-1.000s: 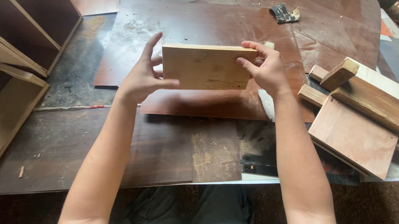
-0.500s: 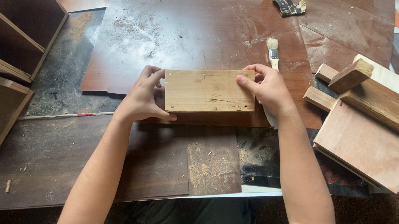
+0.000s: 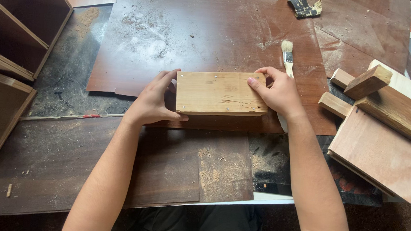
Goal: The person places a small wooden box on a workbench, brushes its top surface with a paintbrush, then sands the top and side faces with a sanding block. The person flips the box to sand additional sides.
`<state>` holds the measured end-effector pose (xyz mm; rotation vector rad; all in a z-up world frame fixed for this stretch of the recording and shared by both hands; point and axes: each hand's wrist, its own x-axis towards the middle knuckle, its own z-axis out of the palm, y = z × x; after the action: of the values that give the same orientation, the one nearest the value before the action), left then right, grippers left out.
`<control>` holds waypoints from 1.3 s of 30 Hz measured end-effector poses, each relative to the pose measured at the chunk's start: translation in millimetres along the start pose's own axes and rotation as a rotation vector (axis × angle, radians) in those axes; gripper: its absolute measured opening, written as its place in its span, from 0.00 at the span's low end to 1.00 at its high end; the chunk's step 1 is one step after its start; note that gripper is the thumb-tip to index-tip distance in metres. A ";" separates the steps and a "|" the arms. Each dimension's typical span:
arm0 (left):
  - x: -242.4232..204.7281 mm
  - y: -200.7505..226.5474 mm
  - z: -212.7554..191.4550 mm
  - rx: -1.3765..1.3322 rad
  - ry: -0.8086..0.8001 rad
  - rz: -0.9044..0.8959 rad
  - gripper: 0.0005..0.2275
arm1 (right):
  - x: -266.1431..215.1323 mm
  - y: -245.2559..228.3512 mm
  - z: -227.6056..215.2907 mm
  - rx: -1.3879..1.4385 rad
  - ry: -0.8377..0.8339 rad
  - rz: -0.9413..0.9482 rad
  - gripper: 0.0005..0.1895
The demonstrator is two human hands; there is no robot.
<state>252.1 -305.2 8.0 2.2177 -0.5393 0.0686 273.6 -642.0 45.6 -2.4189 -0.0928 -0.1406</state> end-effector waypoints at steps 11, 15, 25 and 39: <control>-4.8 -12.2 5.6 -0.014 0.059 0.119 0.56 | 19.2 11.5 -26.0 -0.079 0.063 0.149 0.19; -5.8 -15.4 6.5 0.002 0.079 0.138 0.55 | 20.1 36.6 -25.0 -0.475 0.431 0.000 0.21; -9.5 -16.3 9.3 -0.031 0.074 0.094 0.56 | 29.0 67.6 -14.1 -0.606 0.347 0.185 0.13; -6.4 -16.2 11.1 -0.029 0.064 0.102 0.56 | -7.6 -4.9 -35.0 0.567 0.221 -0.203 0.17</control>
<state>251.4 -302.1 -12.4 2.1516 -0.6144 0.1833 262.9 -661.6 74.0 -1.8131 -0.2423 -0.4141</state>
